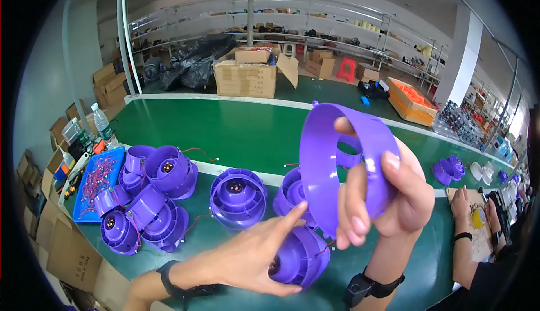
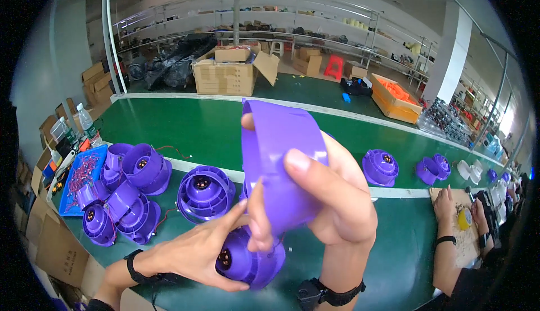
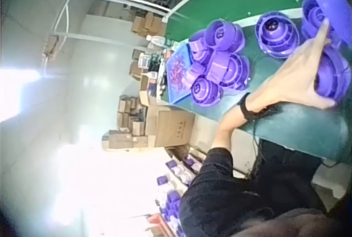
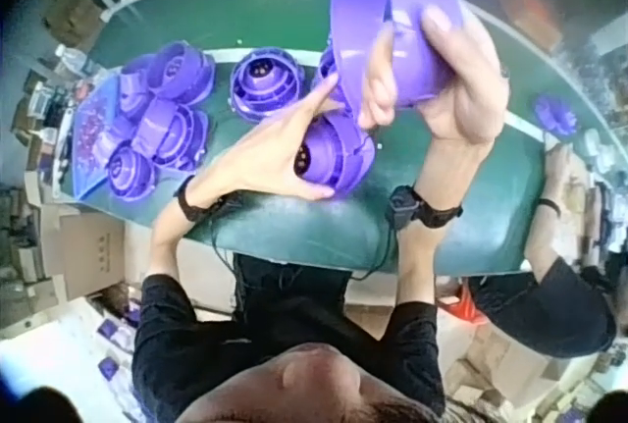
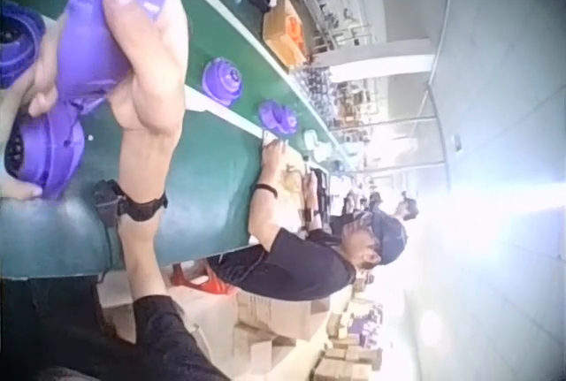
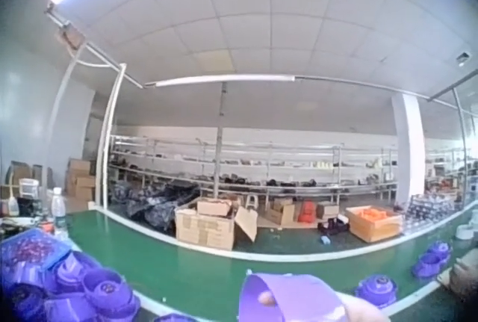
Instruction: Assembling white and purple plastic housing components on a manufacturing production line.
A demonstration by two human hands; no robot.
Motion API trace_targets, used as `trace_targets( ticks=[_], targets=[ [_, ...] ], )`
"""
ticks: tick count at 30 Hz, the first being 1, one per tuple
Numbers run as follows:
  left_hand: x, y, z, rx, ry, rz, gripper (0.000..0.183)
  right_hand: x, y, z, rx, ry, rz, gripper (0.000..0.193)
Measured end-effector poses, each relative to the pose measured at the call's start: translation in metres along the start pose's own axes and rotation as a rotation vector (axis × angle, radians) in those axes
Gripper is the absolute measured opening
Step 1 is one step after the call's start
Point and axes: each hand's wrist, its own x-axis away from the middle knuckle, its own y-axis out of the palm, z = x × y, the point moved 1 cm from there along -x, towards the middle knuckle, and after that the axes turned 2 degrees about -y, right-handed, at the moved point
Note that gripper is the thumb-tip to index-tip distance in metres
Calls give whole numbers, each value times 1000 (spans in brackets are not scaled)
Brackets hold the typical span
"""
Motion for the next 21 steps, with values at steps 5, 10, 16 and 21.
trace_targets(
  ticks=[5,10,16,21],
  targets=[
    [15,17,4,-436,-57,-181,115,-1,0,3,-35,28,61,53],
    [14,31,14,-461,-74,-105,106,-6,6,2,-52,30,133,56],
    [28,31,-2,-272,15,98,125,8,-14,-19,-509,-438,-64,55],
    [25,29,-4,-225,133,164,138,8,-10,-13,-329,-476,115,52]
  ],
)
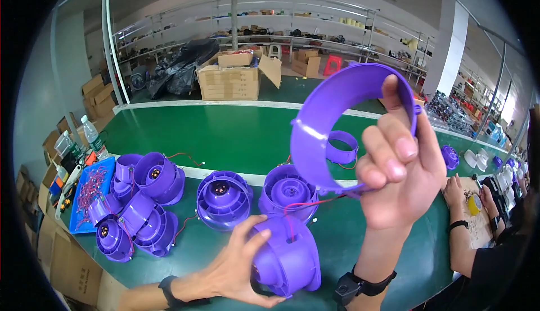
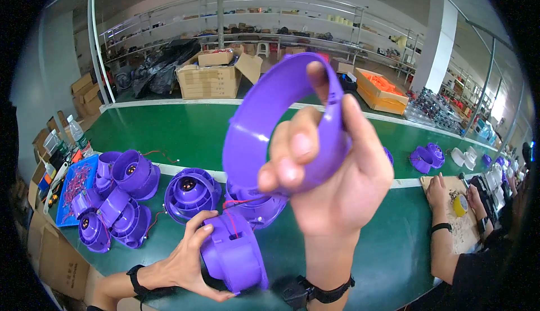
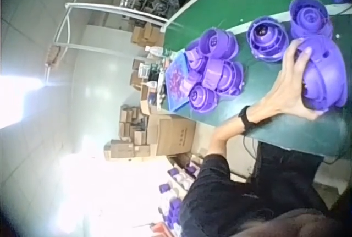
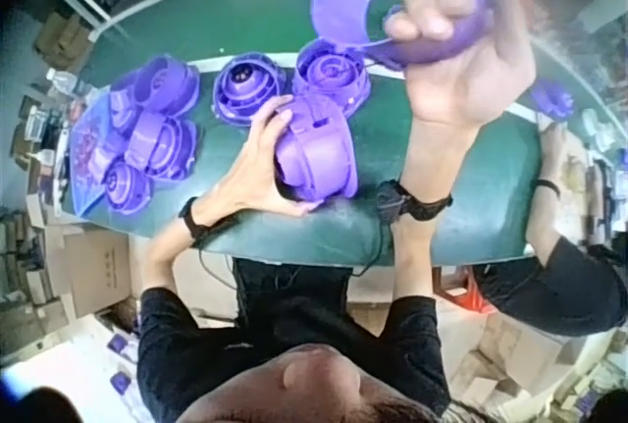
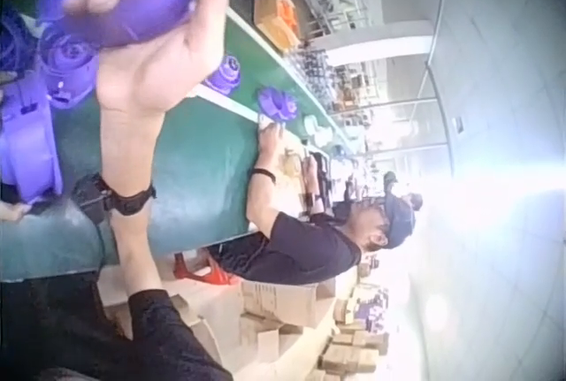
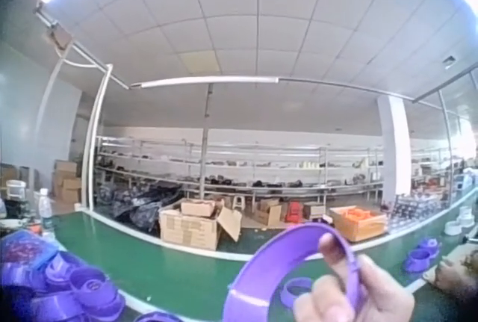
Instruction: Assembling white and purple plastic housing components on a manufacturing production line.
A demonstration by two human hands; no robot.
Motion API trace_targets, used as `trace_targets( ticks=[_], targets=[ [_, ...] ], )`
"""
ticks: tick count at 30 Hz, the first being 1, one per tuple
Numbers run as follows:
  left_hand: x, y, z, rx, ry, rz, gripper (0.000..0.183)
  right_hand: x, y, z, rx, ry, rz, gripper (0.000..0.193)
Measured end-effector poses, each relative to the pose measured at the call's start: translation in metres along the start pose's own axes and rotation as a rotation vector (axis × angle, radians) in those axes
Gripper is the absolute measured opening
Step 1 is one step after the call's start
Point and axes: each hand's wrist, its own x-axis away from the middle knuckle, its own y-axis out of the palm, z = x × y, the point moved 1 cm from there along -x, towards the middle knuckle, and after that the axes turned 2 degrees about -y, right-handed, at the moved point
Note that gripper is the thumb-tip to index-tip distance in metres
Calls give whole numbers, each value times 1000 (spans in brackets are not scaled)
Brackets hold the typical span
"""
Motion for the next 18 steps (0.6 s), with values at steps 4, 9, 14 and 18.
trace_targets(
  ticks=[4,9,14,18],
  targets=[
    [5,-2,-6,-24,-34,-7,138,0,12,13,-149,19,-36,50],
    [-2,1,-3,8,-7,3,134,8,20,-5,-264,-244,-5,54],
    [-5,-16,17,-29,13,231,83,9,27,2,-370,-264,-20,55],
    [5,0,-11,269,-58,-66,136,12,30,2,-125,-191,-139,52]
  ],
)
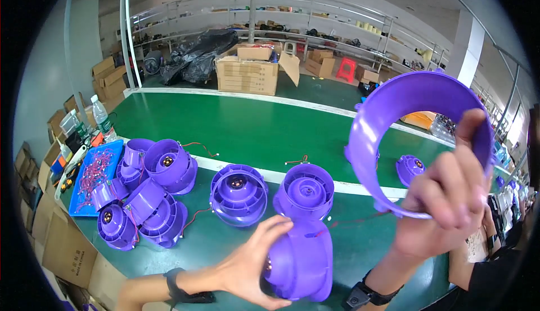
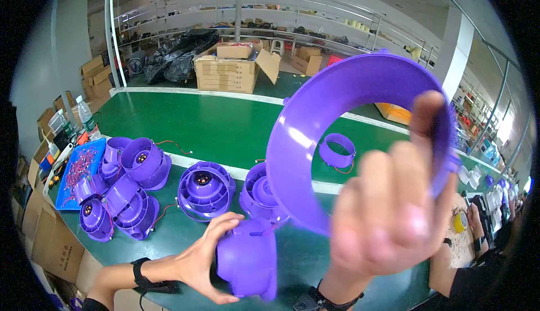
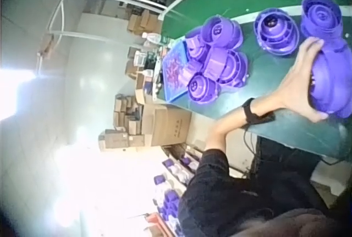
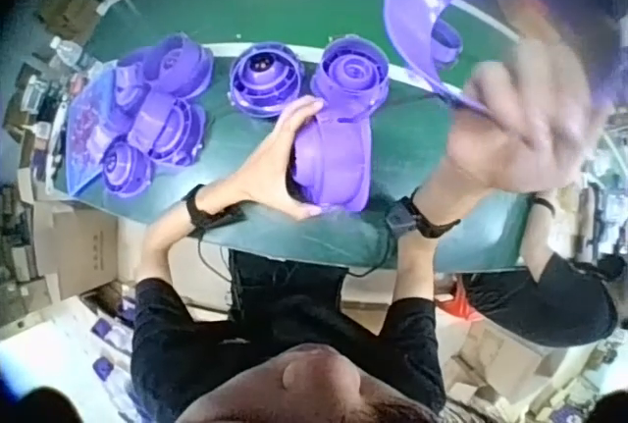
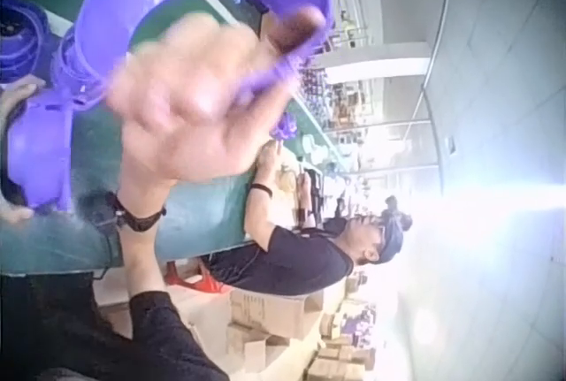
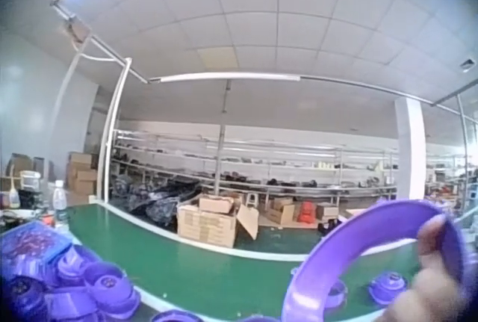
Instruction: Assembling white and purple plastic housing components on a manufacturing production line.
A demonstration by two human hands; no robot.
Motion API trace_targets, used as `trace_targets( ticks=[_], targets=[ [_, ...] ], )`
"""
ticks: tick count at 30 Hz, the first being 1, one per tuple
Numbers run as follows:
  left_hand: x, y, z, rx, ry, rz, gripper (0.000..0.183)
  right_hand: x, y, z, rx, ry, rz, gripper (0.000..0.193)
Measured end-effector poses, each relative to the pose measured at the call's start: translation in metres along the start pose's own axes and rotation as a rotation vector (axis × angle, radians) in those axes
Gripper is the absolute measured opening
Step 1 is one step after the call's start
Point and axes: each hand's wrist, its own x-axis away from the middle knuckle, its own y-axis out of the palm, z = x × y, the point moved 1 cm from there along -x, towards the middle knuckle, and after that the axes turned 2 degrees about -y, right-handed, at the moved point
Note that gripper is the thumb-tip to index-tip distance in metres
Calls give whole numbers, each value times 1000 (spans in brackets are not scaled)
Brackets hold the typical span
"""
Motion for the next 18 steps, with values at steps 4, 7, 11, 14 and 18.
trace_targets(
  ticks=[4,7,11,14,18],
  targets=[
    [26,18,-26,1169,-388,-177,127,5,-5,36,728,86,356,46],
    [82,36,-59,1366,-580,-59,110,0,-22,48,801,190,252,34],
    [141,81,-135,1844,-905,142,84,1,-43,49,872,156,262,27],
    [141,79,-132,1841,-907,108,86,0,-54,37,946,69,397,23],
    [147,59,-122,1826,-859,80,91,-10,-69,14,812,85,439,21]
  ],
)
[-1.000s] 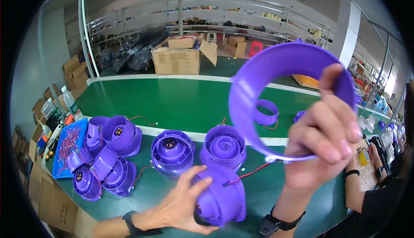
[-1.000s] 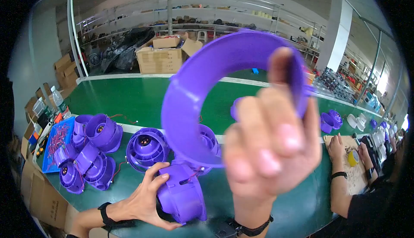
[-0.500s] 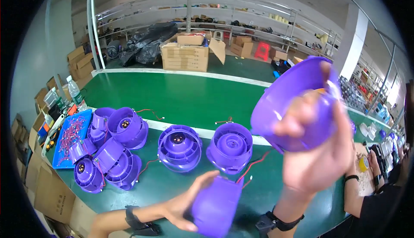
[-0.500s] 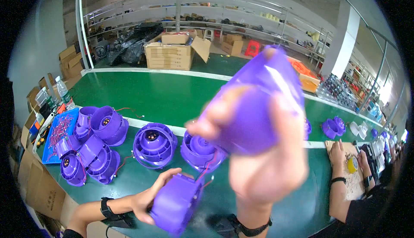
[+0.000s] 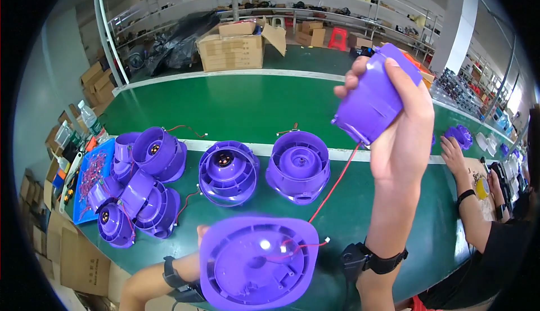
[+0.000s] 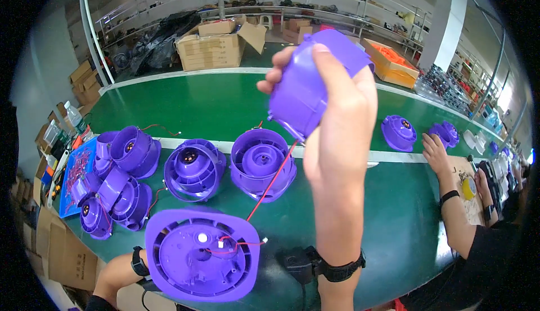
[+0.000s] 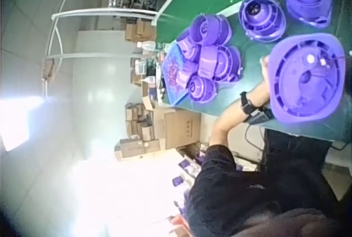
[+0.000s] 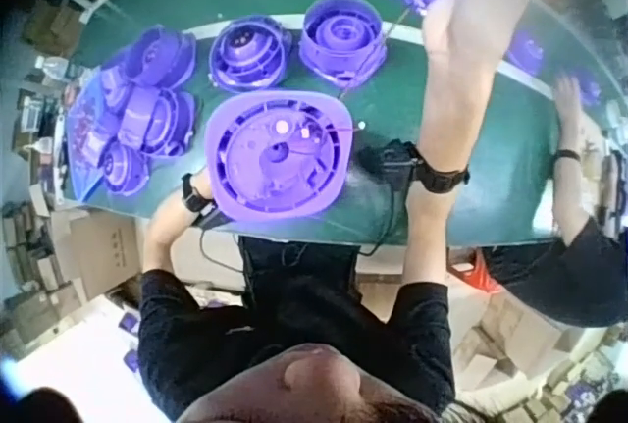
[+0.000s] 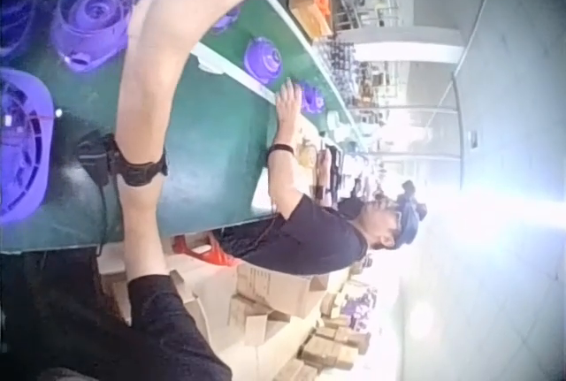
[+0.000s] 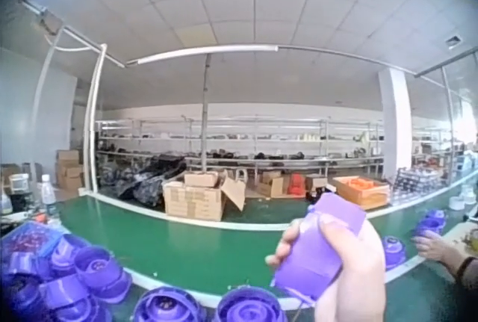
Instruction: Assembling white and purple plastic housing components on a manufacturing production line.
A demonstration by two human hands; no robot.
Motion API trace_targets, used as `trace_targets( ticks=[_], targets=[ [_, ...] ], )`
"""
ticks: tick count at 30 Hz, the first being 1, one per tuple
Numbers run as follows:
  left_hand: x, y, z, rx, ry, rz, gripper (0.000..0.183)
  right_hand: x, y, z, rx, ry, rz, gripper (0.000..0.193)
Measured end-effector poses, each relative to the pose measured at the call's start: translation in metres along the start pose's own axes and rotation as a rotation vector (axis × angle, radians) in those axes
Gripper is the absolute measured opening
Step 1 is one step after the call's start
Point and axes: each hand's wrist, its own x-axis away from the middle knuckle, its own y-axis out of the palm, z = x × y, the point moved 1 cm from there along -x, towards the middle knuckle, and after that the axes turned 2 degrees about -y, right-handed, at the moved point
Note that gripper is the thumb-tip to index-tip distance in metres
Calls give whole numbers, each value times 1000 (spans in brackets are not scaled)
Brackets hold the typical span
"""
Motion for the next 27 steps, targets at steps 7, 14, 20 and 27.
trace_targets(
  ticks=[7,14,20,27],
  targets=[
    [-11,42,36,-56,155,-75,101,23,22,-4,739,158,-416,53],
    [-9,65,53,-120,273,-156,112,41,46,0,1136,200,-878,108],
    [-15,89,58,-139,277,-217,99,45,60,-8,1265,329,-956,87],
    [-8,107,61,-269,246,-130,101,42,51,-21,1137,262,-770,29]
  ],
)
